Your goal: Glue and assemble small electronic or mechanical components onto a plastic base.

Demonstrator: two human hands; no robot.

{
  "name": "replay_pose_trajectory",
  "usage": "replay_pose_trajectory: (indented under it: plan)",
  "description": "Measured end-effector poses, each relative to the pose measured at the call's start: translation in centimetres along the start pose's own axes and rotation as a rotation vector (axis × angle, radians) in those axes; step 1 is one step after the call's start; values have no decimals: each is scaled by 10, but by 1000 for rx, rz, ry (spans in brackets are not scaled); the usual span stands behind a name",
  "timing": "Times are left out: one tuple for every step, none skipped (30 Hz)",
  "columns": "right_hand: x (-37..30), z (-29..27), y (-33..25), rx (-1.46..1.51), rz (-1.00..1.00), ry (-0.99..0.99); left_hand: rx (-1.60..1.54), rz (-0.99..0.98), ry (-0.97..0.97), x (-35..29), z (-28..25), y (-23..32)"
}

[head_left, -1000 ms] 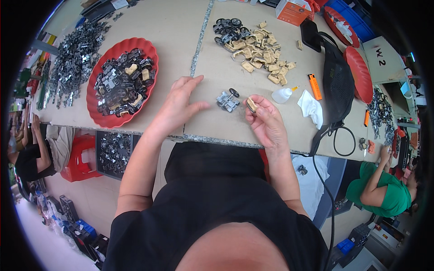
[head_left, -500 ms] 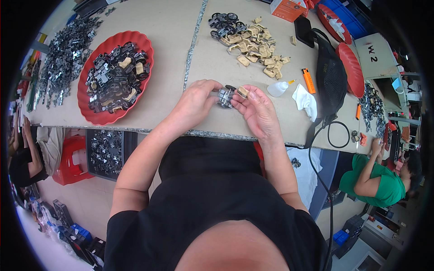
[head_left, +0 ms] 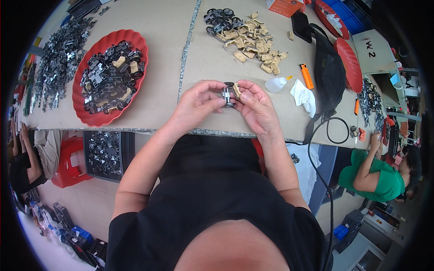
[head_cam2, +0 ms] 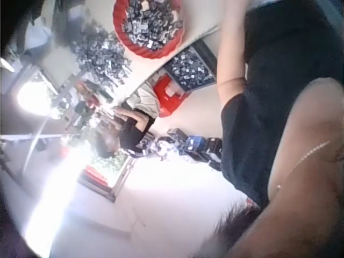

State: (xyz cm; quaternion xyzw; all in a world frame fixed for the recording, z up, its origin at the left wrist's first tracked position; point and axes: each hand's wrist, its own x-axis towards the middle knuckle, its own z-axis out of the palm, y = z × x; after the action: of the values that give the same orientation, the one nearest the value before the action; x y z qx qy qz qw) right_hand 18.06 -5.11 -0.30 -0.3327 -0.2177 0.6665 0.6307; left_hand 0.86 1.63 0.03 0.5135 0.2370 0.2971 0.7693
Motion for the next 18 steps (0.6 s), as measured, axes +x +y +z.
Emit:
replay_pose_trajectory:
  plan:
    - [0, 2, -1, -1, -5, 5, 15, 20, 23, 0, 0, -1]
    - [1, 3, -2, -2, -10, 11, 30, 41, 46, 0, 0, -1]
    - [0, 3, -2, -26, -4, -1, 166, 65, 56, 0, 0, -1]
    - [0, 3, -2, -51, 2, -13, 301, 89, 66, 0, 0, 0]
    - [-1, 2, -2, -76, 8, -25, 436, 113, 76, 0, 0, 1]
    - [0, 2, -2, -71, 10, -15, 443, 120, 56, -1, 0, 1]
    - [0, 1, -1, -66, 13, -5, 451, 127, 36, -1, 1, 1]
    - [1, 0, -1, -61, 16, 5, 458, 134, 16, -1, 1, 1]
    - [1, 1, 0, -64, 13, 5, 421, 146, 26, -1, 1, -1]
    - [1, 2, 0, -66, 11, 5, 383, 157, 36, -1, 0, -4]
    - [1, 2, 1, -69, 9, 5, 346, 168, 47, -1, -1, -5]
    - [1, 2, 1, -66, 9, 4, 357, 163, 48, -1, 0, -5]
    - [1, 1, 2, -64, 8, 4, 368, 157, 49, -2, 1, -5]
    - [1, 0, 2, -61, 8, 3, 378, 152, 50, -2, 2, -5]
    - [1, 0, 2, -58, 11, -5, 365, 146, 51, -2, 2, -4]
    - [1, 0, 1, -54, 15, -13, 352, 140, 53, -2, 2, -4]
    - [1, 0, 1, -50, 18, -21, 338, 135, 54, -2, 1, -4]
    - [1, 0, 1, -50, 21, -22, 329, 144, 58, -2, 2, -4]
